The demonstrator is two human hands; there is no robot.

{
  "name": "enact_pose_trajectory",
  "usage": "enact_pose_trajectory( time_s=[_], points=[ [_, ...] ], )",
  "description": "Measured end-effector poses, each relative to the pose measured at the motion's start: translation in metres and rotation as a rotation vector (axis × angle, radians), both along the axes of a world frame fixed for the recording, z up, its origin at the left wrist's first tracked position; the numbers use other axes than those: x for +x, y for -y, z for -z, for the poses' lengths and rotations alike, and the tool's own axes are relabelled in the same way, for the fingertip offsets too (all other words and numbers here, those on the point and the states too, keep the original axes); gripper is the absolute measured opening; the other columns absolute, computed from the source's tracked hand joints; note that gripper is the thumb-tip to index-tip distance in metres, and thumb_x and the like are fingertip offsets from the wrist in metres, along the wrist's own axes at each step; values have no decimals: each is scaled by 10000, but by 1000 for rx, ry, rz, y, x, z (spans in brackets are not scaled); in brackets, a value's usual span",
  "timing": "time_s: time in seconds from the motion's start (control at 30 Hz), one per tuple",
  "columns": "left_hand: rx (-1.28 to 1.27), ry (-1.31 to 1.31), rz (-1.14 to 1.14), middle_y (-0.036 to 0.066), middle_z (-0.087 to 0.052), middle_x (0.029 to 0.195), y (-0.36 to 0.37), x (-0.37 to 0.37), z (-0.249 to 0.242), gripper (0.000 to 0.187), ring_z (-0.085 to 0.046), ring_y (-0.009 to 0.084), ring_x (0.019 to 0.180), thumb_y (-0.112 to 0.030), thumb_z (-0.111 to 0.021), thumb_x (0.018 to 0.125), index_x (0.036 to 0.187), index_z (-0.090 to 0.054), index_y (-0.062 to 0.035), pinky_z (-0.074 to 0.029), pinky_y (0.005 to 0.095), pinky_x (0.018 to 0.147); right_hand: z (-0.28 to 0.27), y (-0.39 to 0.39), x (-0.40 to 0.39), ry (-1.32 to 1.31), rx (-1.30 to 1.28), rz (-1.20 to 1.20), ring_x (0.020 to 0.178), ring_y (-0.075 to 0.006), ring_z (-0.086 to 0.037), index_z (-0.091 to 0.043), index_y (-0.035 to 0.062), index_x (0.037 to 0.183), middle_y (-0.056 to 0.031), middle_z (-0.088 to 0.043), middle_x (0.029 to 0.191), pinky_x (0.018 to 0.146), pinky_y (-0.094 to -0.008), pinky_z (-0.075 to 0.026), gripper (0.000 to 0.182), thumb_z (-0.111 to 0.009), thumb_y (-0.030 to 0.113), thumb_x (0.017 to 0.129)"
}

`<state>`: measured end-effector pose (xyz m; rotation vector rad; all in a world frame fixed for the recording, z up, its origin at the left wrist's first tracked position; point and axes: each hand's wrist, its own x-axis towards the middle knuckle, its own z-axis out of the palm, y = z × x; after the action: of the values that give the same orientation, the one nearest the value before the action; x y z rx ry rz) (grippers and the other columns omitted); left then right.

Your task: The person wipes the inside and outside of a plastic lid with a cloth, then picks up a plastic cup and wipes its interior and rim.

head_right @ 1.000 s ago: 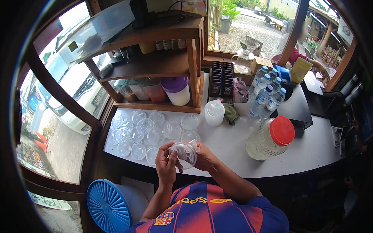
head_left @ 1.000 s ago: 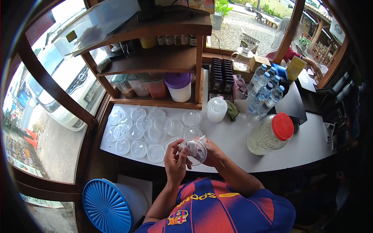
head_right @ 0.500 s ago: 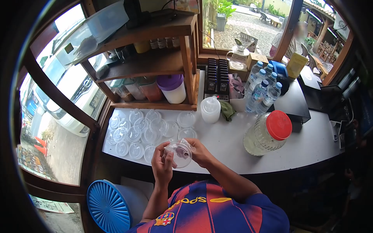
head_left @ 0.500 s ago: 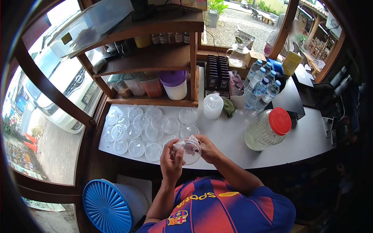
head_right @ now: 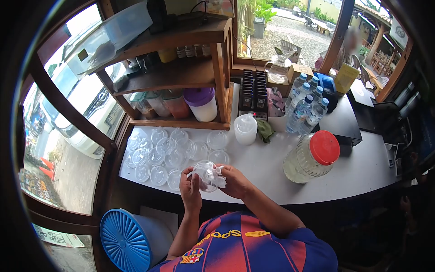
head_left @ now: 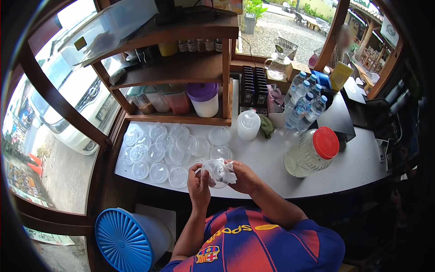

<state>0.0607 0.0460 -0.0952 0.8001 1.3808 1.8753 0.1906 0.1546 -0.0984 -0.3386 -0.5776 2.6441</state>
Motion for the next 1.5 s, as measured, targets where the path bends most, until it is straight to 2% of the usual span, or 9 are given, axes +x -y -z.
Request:
enact_pose_trajectory(
  time_s=[0.1,0.27,0.4,0.63,0.77,1.07,1.2,1.23,1.5],
  points=[
    [24,-7,-108,27,-618,784,-4,-3,-2,371,-535,48,652,-279,-579,991,1187,-465,15,-402,183,580,8,-2,12,62,290,-168,917,-181,-653,-627,-11,1114,-86,-671,1001,831,-317,-514,299,-592,244,962],
    [-32,-77,-42,25,-607,767,-5,6,4,358,-511,40,651,-277,-567,993,1175,-471,17,-389,188,582,5,0,21,110,369,-161,832,-125,-620,-651,2,1059,-48,-664,934,735,-276,-479,250,-636,224,944],
    [-34,-201,-35,58,-587,935,-15,16,2,345,-532,68,816,-278,-527,1011,1184,-446,9,-428,198,731,-3,2,20,174,459,-119,838,-88,-587,-646,17,1077,-14,-642,936,701,-262,-465,238,-664,204,930],
    [15,-155,78,57,-549,943,-36,18,0,349,-531,82,815,-305,-518,1015,1136,-443,14,-445,210,759,1,-14,33,28,83,23,917,-137,-634,-599,0,1150,-53,-655,1042,796,-282,-511,302,-650,201,931],
    [45,78,198,52,-518,887,-47,14,7,399,-560,101,642,-341,-546,995,1130,-389,0,-541,253,549,5,-39,49,85,110,162,933,-189,-662,-584,-12,1141,-90,-663,1049,886,-359,-542,265,-614,157,939],
    [92,451,251,53,-522,903,-112,25,-8,241,-691,214,833,-189,-501,1005,1151,-354,-65,-627,391,665,41,-64,87,313,31,417,979,-210,-630,-527,-2,1221,-102,-617,1095,920,-382,-530,281,-546,76,952],
    [91,66,187,18,-532,812,-165,24,7,237,-578,116,694,-259,-578,992,976,-540,-26,-469,224,596,53,-71,95,326,21,466,984,-224,-627,-530,6,1209,-105,-615,1087,908,-387,-531,266,-550,89,957],
    [114,187,259,-4,-537,732,-172,23,4,252,-483,80,624,-280,-596,986,939,-588,-32,-404,216,581,54,-71,97,328,35,470,978,-220,-628,-534,18,1203,-99,-616,1088,903,-388,-530,260,-555,87,953],
    [172,194,25,57,-594,782,-194,-6,-4,161,-562,108,639,-155,-556,979,1053,-540,-13,-507,272,586,31,-76,106,375,231,614,935,-181,-628,-567,36,1161,-73,-633,1025,862,-364,-528,249,-617,90,923]
  ],
)
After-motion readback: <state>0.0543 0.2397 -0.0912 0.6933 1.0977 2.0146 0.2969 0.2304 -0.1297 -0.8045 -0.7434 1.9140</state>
